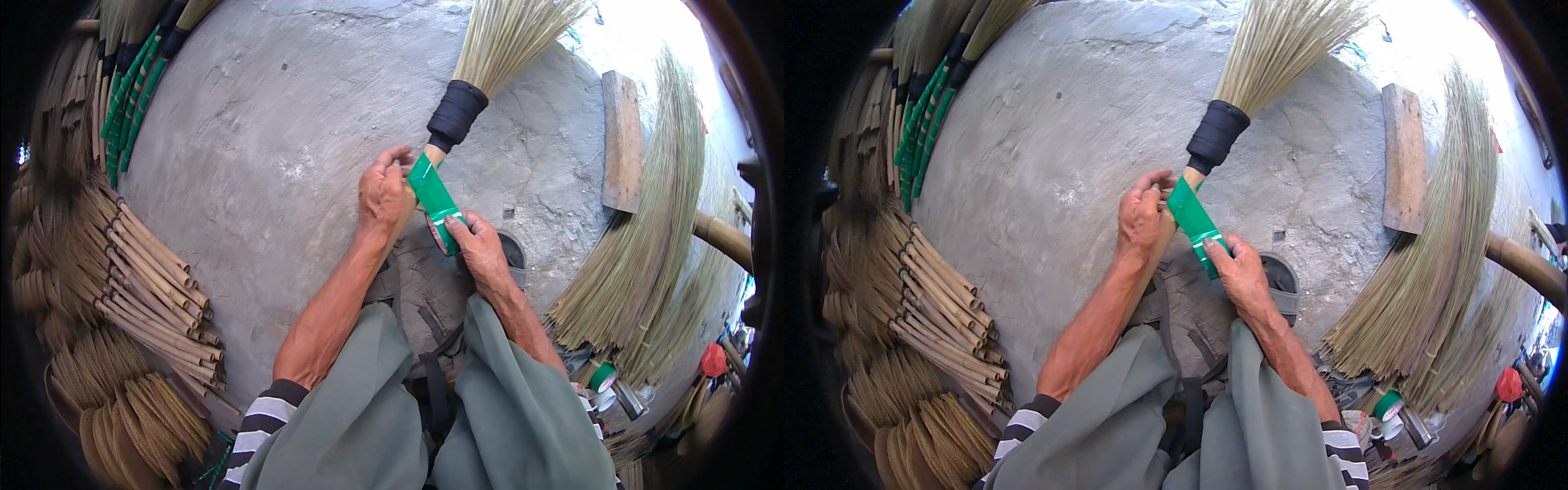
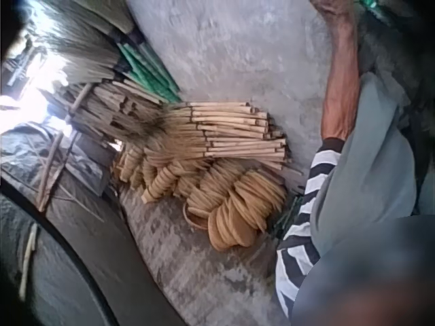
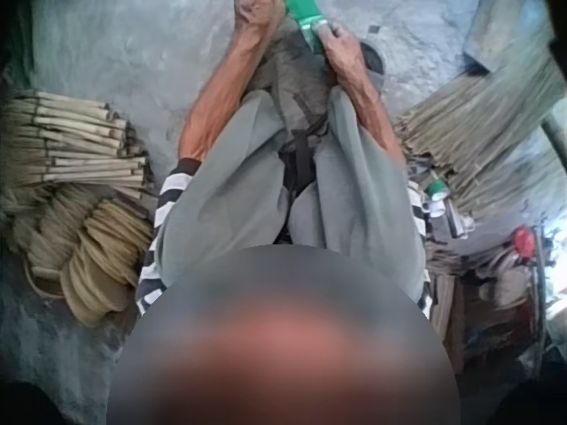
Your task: The person sits on the floor and wraps green tape around the handle of a broom. They pull tape from a roll, wrap it tightly around the handle, and cut the tape with scissors before placing the finished broom aside.
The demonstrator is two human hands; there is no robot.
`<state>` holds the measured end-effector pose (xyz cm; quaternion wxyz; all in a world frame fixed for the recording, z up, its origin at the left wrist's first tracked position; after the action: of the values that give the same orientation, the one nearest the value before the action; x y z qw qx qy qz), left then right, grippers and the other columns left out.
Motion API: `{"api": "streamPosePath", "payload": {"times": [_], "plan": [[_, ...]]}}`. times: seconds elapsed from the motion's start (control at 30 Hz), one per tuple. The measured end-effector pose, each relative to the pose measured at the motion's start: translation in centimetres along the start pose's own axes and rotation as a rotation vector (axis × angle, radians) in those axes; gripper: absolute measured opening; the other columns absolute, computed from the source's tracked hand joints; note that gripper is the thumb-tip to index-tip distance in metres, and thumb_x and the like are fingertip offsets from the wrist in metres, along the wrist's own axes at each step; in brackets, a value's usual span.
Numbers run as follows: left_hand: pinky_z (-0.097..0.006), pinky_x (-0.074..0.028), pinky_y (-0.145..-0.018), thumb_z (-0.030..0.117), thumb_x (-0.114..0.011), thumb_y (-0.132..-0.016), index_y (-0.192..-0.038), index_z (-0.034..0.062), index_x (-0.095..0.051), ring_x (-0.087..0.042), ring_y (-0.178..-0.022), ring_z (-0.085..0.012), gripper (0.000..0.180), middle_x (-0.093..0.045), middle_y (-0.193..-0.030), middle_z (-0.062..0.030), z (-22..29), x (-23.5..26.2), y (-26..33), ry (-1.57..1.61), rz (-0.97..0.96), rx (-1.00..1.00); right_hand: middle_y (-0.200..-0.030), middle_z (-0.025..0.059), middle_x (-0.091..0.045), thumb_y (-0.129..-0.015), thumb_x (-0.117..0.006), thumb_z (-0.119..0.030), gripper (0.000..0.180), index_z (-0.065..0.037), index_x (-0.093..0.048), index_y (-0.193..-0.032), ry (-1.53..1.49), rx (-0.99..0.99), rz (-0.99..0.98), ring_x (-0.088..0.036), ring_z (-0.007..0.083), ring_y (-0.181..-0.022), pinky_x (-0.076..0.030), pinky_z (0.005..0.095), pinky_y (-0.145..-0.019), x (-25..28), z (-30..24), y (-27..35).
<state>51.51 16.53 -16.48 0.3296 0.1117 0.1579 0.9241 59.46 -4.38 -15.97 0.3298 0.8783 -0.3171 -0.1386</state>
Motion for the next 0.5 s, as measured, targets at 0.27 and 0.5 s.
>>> {"api": "streamPosePath", "payload": {"times": [0.27, 0.5], "plan": [[-0.049, -0.059, -0.085, 0.016, -0.078, -0.083, -0.139, -0.0053, -0.058, -0.074, -0.095, -0.0345, 0.064, -0.073, -0.1, -0.023, 8.1, -7.0, -1.6, -0.863, 0.167, -0.489, -0.083, 0.0069, -0.067, -0.105, -0.069, -0.038, 0.04, 0.002, -0.07, -0.103, 0.17, 0.096, -0.023, -0.057, 0.015, -0.079, -0.048, 0.0367, -0.072, -0.9, -0.6, -0.2], [-0.033, -0.05, -0.051, 0.013, -0.089, -0.076, -0.108, 0.0033, -0.059, -0.061, -0.058, -0.014, 0.044, -0.064, -0.078, -0.0044, 2.5, -7.1, -5.2, 0.26, -0.32, 0.342, -0.078, 0.0131, -0.058, -0.106, -0.067, -0.045, 0.048, 0.003, -0.063, -0.099, 0.231, 0.122, -0.025, -0.053, 0.0181, -0.076, -0.046, 0.0413, -0.07, -0.7, -1.6, -0.6]]}}
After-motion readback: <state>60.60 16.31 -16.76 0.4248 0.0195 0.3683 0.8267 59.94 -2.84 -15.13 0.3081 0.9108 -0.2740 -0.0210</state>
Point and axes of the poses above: each hand's wrist, its own y-axis away from the middle knuckle, its own x-axis out of the back of the hand, z = x × y, the point moved 8 cm from there along -y, towards the middle knuckle
